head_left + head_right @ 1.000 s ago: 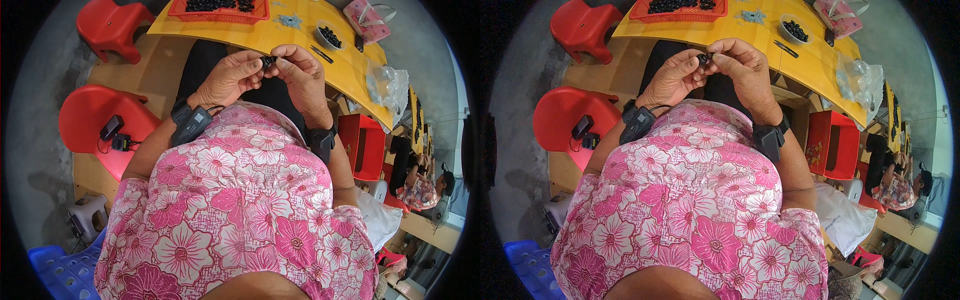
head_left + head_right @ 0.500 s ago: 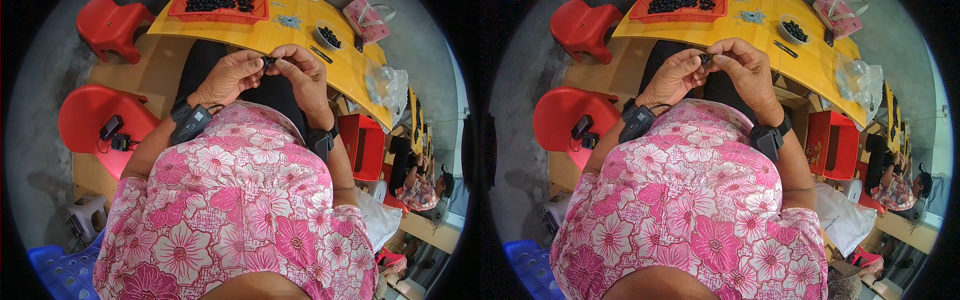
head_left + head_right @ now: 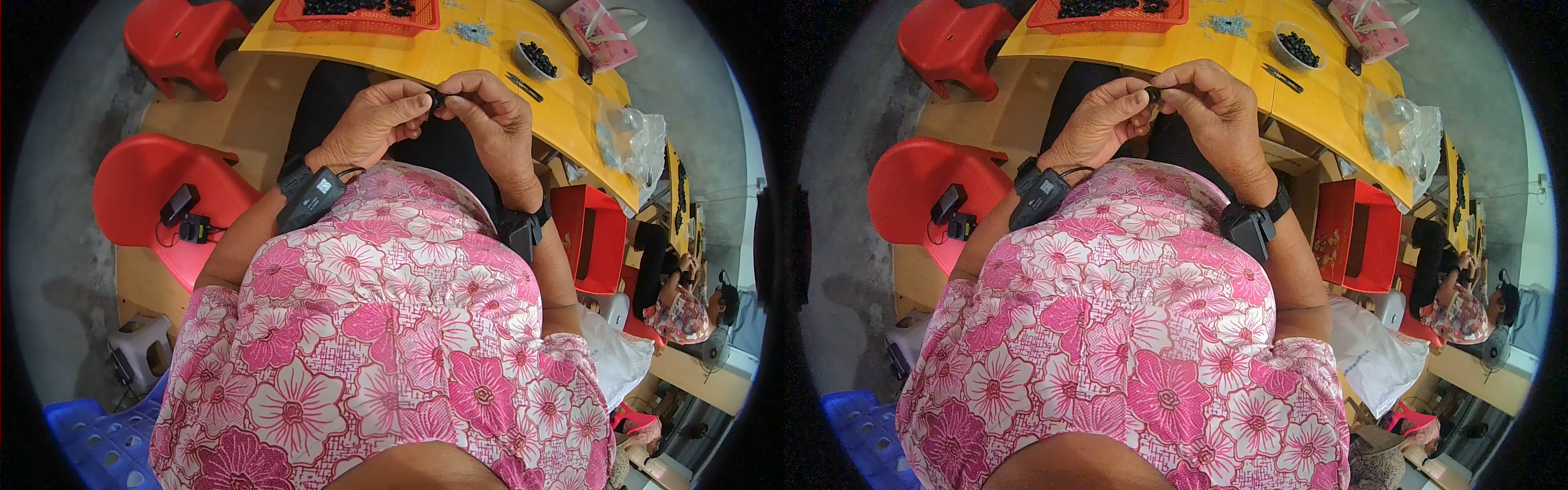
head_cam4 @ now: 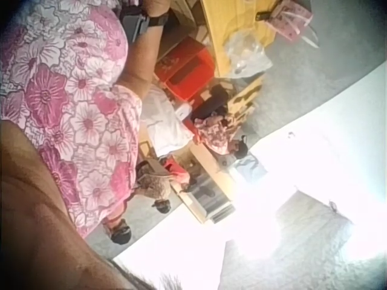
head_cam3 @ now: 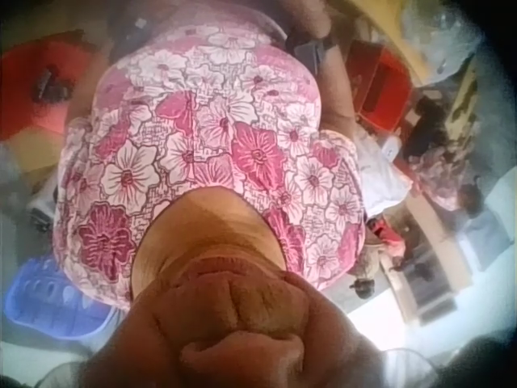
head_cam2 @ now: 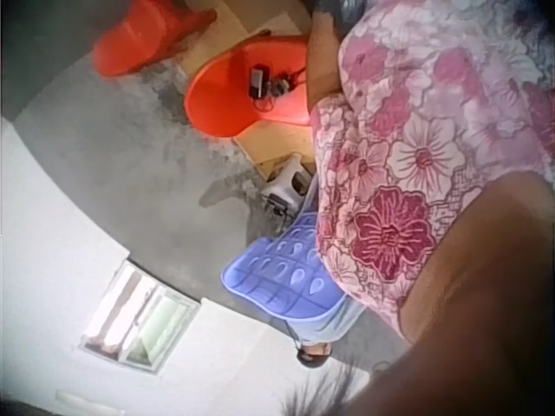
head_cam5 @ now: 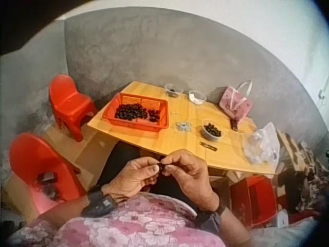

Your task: The person picks black rubber grommets from a basket and small metal inserts from the table, then presses the metal inserts into the grommets by hand.

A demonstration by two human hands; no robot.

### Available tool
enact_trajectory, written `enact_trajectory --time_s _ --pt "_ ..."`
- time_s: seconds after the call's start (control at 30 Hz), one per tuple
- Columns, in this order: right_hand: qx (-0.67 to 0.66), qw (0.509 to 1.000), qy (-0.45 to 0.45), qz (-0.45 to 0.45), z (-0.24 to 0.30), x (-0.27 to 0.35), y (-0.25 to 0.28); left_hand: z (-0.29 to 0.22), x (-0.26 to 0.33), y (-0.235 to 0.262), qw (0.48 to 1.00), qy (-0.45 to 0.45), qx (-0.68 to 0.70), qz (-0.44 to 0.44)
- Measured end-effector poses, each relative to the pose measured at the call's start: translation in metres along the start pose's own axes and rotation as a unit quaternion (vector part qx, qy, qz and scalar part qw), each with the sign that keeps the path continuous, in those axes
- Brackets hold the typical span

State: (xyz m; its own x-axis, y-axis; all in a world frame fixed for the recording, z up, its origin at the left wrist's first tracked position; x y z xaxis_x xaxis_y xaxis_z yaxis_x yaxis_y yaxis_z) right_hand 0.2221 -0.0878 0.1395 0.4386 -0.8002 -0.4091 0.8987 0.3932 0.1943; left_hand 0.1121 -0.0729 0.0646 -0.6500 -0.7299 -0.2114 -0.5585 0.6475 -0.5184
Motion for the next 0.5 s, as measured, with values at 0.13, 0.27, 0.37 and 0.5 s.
enact_trajectory --time_s 0.13,0.27,0.37,0.5 --pt "-0.012 1.000 -0.003 -0.009 -0.0018 0.0017 0.0005 0.0009 0.0004 0.0008 1.000 0.004 -0.010 -0.005" --pt "-0.025 1.000 -0.008 -0.011 -0.0054 0.0029 -0.0011 0.0012 0.0014 0.0015 1.000 0.000 -0.012 -0.002" --pt "-0.021 1.000 -0.017 -0.016 -0.0070 0.0041 0.0000 0.0014 0.0011 0.0017 1.000 -0.002 -0.013 -0.007" --pt "-0.038 0.999 -0.022 -0.017 -0.0081 0.0050 -0.0014 0.0026 0.0010 0.0028 1.000 0.001 -0.017 -0.006"
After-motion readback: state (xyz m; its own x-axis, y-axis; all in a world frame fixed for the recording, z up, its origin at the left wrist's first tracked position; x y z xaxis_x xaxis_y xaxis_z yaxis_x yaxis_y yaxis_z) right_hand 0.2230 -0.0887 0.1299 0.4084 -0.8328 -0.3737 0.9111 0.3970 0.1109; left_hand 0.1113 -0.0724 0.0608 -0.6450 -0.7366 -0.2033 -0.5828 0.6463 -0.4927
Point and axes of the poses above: each hand's wrist, its own x-axis away from the middle knuckle, its own y-axis out of the back of the hand, z = x × y, the point moved 9 cm from there along -x, towards the middle knuckle, and after that the axes turned 12 degrees about z, right-handed, at the moved point
